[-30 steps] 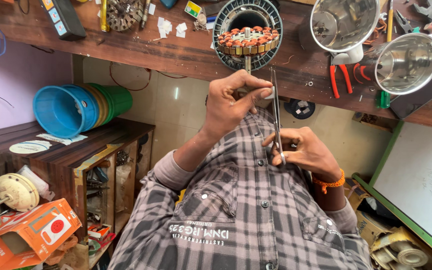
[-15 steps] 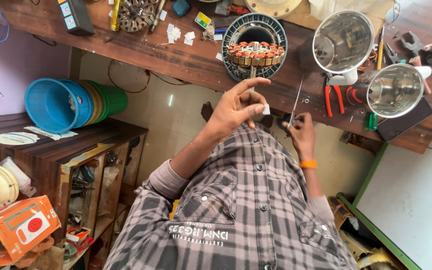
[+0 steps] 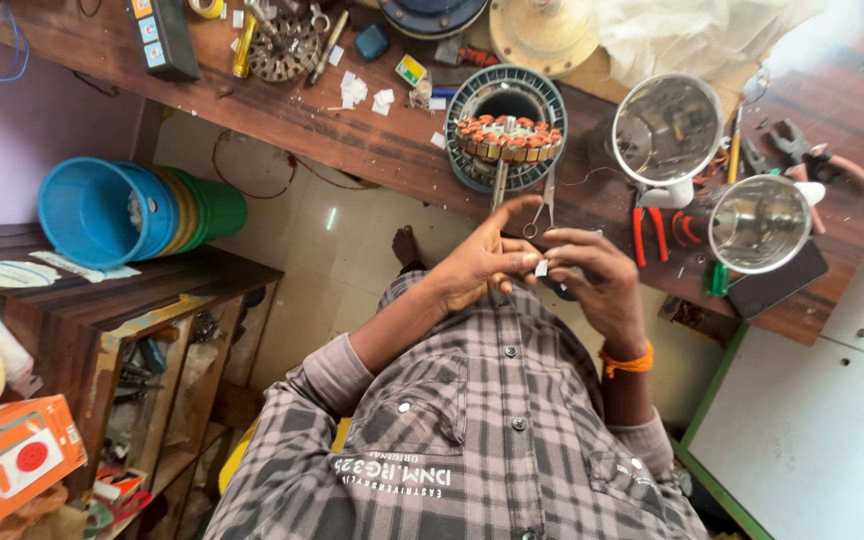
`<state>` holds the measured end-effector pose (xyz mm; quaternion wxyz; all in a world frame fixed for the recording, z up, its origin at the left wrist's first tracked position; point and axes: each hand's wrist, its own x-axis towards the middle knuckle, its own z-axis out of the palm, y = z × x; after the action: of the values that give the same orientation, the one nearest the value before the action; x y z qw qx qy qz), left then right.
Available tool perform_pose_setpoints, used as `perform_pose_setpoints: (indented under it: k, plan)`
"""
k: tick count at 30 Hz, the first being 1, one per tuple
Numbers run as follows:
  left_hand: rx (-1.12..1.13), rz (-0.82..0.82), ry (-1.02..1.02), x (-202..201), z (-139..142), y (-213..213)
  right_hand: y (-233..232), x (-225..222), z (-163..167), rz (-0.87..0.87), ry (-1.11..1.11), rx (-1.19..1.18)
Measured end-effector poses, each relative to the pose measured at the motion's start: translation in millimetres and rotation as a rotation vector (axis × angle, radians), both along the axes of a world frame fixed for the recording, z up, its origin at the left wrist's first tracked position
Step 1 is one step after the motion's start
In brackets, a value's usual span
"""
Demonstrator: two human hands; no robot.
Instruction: The person works on a motor armature at a workbench, pressing small white insulation pieces into the slots around the copper commutator by hand, rotating the armature to reach each slot, and occasionally picking up or setting down small parts and a hand tool while fitting the pieces into place.
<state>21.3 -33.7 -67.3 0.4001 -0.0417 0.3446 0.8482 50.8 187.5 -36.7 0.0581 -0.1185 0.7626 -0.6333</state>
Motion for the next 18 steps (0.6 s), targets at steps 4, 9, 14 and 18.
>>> perform_pose_setpoints:
  k: [4, 9, 14, 18]
  plan:
    - [0.088, -0.034, -0.012, -2, -13, 5, 1, -12, -20, 0.097, 0.081, -0.096]
    - [0.179, -0.063, -0.043, -9, -16, 15, -2, -5, -49, 0.031, -0.029, -0.465]
    - [0.285, -0.062, -0.101, -18, -14, 16, 5, -9, -50, -0.041, -0.212, -0.385]
    - [0.286, -0.133, -0.110, -26, 5, 14, 4, -13, -43, 0.048, -0.036, -0.384]
